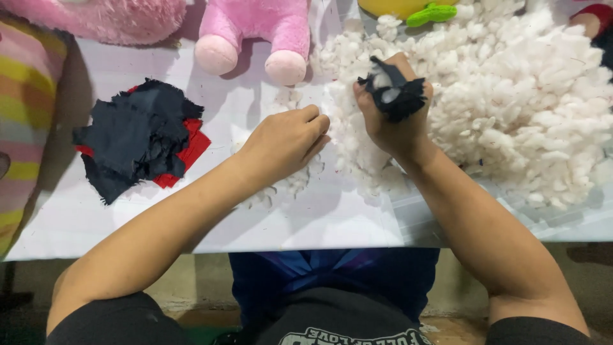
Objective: The person sits at a table and stuffs white cotton filling into a small black fabric piece by hand. They repeatedly pinch the fabric edges to pack the cotton inside and adjust the shape of the stuffed item.
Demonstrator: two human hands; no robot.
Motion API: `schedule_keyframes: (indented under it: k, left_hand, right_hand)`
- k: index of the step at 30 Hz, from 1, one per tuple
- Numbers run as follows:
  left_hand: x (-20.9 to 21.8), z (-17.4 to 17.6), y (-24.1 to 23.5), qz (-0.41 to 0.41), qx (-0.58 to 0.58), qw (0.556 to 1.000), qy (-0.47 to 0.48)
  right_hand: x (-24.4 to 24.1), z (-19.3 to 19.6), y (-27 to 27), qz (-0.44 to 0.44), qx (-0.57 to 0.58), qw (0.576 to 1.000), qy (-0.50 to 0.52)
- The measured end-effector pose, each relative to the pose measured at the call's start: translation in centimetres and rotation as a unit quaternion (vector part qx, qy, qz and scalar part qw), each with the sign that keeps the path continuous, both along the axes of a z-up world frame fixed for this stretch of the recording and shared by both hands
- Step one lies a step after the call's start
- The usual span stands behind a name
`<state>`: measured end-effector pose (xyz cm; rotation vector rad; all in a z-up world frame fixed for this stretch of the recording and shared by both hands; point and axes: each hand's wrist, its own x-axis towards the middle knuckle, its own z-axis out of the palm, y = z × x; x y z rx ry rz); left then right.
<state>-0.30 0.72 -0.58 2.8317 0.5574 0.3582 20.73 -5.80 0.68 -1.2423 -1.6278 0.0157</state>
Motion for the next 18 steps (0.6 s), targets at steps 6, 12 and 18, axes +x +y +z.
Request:
schedule_keyframes:
  k: [6,12,18]
  left_hand:
    - [-0.3,5.6,0.2,-0.009,-0.064,0.964,-0.258]
    - [0.7,7.8,0.6,0.002,-0.092,0.924,-0.371]
    - [1.8,6.6,0.1,-0.009,-0.132,0.919,-0.371]
  right_hand:
    - [-1.5,2.1,0.3,-0.036,0.071,0.994,-0.074]
    - [-1.2,1.4,-0.3,0.083,0.037,0.996,-0.028]
    - [-1.2,-2.1,0.2,0.053,-0.054,0.99,-0.119]
